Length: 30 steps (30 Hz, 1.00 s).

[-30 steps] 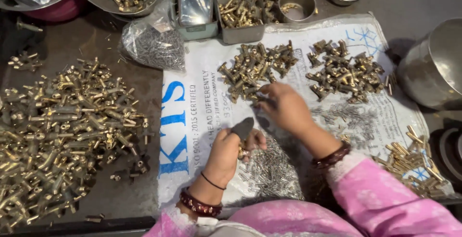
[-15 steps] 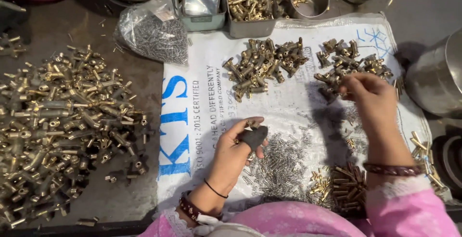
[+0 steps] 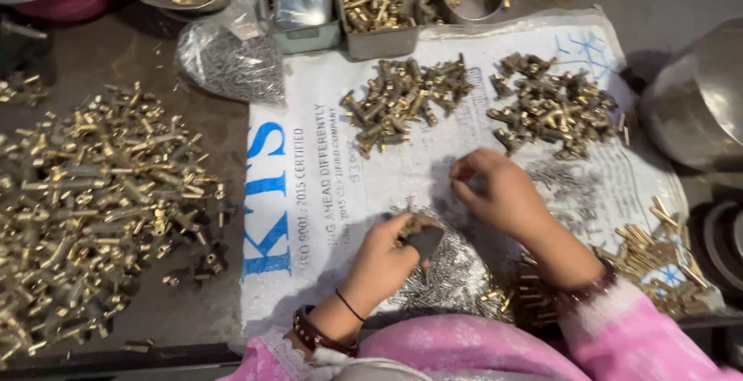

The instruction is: Assembling small brass components by inserting tiny metal pins into them at a workbench.

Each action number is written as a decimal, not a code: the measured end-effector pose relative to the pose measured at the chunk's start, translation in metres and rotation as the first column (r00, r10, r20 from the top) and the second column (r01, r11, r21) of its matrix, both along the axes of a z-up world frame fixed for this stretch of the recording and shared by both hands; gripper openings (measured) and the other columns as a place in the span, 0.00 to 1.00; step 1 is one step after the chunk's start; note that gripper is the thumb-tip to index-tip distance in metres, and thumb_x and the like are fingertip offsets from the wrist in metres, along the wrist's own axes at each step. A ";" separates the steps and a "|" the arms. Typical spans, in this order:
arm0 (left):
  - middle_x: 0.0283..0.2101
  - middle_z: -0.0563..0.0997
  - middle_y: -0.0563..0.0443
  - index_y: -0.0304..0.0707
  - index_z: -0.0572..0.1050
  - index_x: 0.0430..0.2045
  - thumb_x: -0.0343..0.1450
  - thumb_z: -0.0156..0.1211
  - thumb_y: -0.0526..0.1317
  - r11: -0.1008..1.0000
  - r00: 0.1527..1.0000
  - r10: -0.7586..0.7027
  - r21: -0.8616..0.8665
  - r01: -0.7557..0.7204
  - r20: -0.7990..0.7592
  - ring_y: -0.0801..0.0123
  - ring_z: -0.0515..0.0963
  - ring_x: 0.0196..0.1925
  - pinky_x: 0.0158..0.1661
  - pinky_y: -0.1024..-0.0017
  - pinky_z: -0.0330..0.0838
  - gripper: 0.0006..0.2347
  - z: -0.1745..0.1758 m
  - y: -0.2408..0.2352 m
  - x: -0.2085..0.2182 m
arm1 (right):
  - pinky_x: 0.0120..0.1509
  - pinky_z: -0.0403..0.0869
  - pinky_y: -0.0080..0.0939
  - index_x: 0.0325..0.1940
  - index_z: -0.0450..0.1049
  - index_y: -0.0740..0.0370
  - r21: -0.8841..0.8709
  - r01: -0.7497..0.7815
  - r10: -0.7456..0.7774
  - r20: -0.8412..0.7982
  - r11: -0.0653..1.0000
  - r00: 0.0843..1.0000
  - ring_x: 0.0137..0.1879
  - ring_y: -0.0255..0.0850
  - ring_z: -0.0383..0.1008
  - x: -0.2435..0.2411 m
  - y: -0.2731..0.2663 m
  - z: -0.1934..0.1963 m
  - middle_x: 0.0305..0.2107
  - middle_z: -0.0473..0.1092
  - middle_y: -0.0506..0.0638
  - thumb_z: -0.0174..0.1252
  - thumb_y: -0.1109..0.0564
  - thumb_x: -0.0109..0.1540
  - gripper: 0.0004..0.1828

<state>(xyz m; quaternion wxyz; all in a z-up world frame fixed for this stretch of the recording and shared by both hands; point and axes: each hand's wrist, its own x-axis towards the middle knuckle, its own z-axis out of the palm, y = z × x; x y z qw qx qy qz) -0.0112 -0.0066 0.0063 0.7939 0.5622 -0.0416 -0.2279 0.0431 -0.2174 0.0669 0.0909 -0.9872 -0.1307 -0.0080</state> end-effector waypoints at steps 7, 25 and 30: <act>0.34 0.83 0.45 0.33 0.78 0.42 0.65 0.62 0.33 0.905 0.972 -0.123 0.424 0.027 0.200 0.68 0.82 0.36 0.38 0.70 0.76 0.12 0.041 0.011 0.003 | 0.60 0.76 0.43 0.43 0.80 0.62 0.888 0.035 0.262 -0.173 0.459 0.949 0.54 0.42 0.78 -0.042 0.027 0.013 0.43 0.78 0.50 0.65 0.60 0.60 0.08; 0.37 0.78 0.51 0.30 0.77 0.39 0.62 0.56 0.28 0.952 0.903 -0.283 0.208 0.223 0.325 0.70 0.77 0.41 0.42 0.74 0.71 0.13 0.041 -0.020 -0.009 | 0.61 0.77 0.48 0.43 0.80 0.60 0.699 -0.287 0.120 0.278 0.655 0.953 0.57 0.50 0.77 -0.098 -0.044 0.013 0.47 0.74 0.54 0.65 0.57 0.62 0.07; 0.33 0.82 0.53 0.32 0.83 0.40 0.68 0.61 0.28 0.954 0.984 -0.109 0.264 0.144 -0.141 0.74 0.77 0.33 0.35 0.76 0.71 0.09 0.051 -0.034 0.001 | 0.50 0.77 0.46 0.52 0.78 0.58 0.171 0.374 -0.411 0.376 0.911 0.830 0.51 0.49 0.77 -0.075 -0.183 -0.021 0.50 0.75 0.53 0.64 0.52 0.62 0.16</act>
